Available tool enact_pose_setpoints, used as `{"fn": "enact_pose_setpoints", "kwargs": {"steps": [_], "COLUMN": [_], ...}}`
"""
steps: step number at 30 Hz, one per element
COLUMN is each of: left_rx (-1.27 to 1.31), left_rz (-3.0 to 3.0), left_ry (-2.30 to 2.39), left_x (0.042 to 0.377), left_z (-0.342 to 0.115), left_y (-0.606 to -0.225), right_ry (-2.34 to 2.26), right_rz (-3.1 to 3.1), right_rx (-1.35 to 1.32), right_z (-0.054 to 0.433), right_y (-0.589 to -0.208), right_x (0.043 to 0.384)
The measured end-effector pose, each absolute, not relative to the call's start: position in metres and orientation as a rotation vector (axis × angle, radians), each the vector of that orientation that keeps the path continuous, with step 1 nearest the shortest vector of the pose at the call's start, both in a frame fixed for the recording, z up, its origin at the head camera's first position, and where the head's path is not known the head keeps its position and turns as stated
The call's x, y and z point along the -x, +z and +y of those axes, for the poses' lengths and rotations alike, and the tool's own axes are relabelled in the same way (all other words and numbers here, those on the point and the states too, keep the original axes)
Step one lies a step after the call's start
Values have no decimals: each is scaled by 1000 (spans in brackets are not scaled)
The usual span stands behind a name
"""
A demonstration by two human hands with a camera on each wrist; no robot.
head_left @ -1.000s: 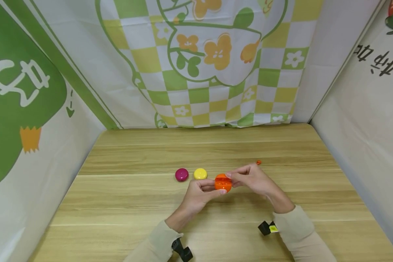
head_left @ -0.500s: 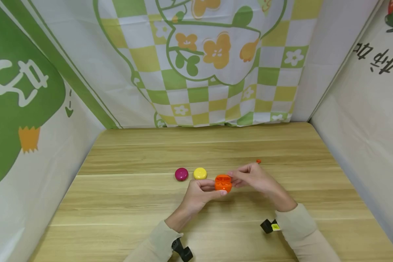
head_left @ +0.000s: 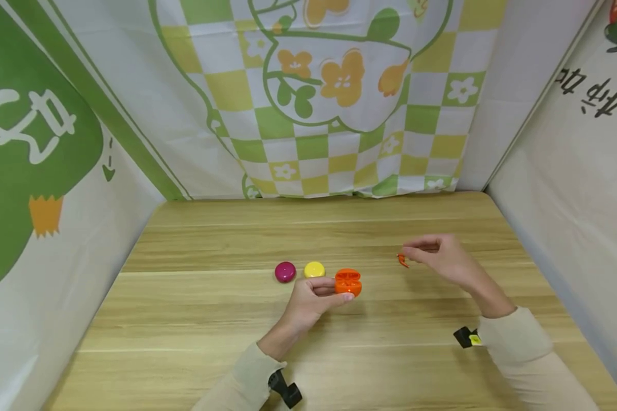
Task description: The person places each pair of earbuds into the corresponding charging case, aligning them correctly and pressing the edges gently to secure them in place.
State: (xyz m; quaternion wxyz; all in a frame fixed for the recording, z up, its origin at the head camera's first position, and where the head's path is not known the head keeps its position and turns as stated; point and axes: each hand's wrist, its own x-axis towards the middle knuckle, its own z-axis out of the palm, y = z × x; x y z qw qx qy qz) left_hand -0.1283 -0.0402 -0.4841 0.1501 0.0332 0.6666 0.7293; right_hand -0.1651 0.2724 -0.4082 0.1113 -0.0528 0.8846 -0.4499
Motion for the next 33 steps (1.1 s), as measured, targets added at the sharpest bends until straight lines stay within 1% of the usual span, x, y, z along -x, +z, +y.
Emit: {"fn": "enact_pose_setpoints", "kwargs": {"steps": [11,24,33], "left_rx": [-123,-124,-133], "left_rz": [1913,1915,1919], "left_ry": [2096,2090,2088], "left_x": [129,128,128], "left_z": [-41,-42,-42], "left_y": [-484,-483,-482], "right_ry": [-1085,-1007,-978], "right_rz": [2842,2878,2857], "right_rx": [272,189,55], "right_z": [286,290,286], "right_y": [-428,-456,-468], "right_x": [181,208,220]}}
